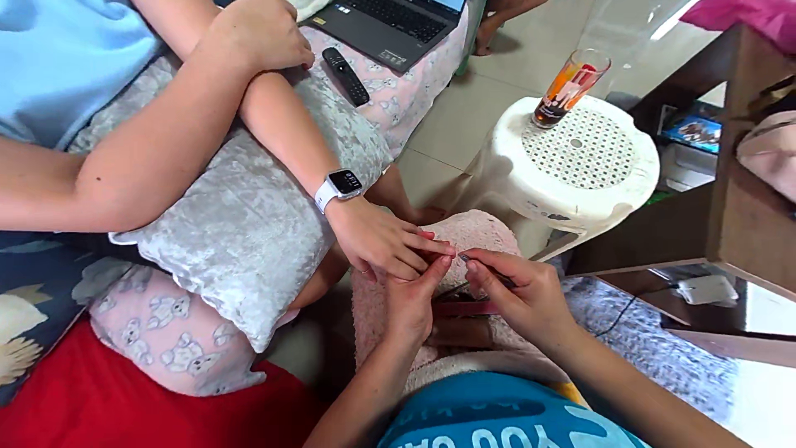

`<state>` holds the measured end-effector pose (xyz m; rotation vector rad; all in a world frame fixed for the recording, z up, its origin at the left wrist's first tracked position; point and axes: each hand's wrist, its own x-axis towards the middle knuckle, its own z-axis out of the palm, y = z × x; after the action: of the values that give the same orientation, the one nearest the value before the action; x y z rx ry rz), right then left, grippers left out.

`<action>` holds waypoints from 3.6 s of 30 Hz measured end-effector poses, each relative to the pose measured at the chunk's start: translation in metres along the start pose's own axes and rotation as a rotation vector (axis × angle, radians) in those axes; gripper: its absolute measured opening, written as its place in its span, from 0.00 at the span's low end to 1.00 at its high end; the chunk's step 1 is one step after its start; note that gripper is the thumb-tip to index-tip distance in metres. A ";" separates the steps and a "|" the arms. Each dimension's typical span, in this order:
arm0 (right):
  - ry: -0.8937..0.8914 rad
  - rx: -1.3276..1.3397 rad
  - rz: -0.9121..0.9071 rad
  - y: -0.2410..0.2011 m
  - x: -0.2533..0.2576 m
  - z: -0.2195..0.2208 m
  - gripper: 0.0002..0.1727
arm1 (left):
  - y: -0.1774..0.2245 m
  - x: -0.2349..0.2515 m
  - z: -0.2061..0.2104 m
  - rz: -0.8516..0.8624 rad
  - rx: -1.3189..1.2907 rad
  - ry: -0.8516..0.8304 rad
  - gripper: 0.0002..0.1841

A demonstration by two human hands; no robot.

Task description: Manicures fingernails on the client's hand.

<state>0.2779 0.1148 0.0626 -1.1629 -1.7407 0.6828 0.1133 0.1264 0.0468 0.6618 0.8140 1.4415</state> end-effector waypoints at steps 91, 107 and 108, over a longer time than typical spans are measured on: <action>0.014 -0.417 -0.288 0.009 0.007 0.010 0.14 | 0.002 -0.004 0.000 0.021 0.018 0.058 0.18; 0.054 -0.554 -0.246 -0.009 0.005 0.016 0.14 | 0.001 -0.004 -0.001 0.020 0.059 0.080 0.13; 0.051 -0.542 -0.244 -0.009 0.005 0.016 0.13 | 0.001 -0.004 -0.002 0.019 0.060 0.073 0.13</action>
<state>0.2592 0.1166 0.0646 -1.2725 -2.0454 0.0252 0.1116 0.1223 0.0472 0.6665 0.9128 1.4697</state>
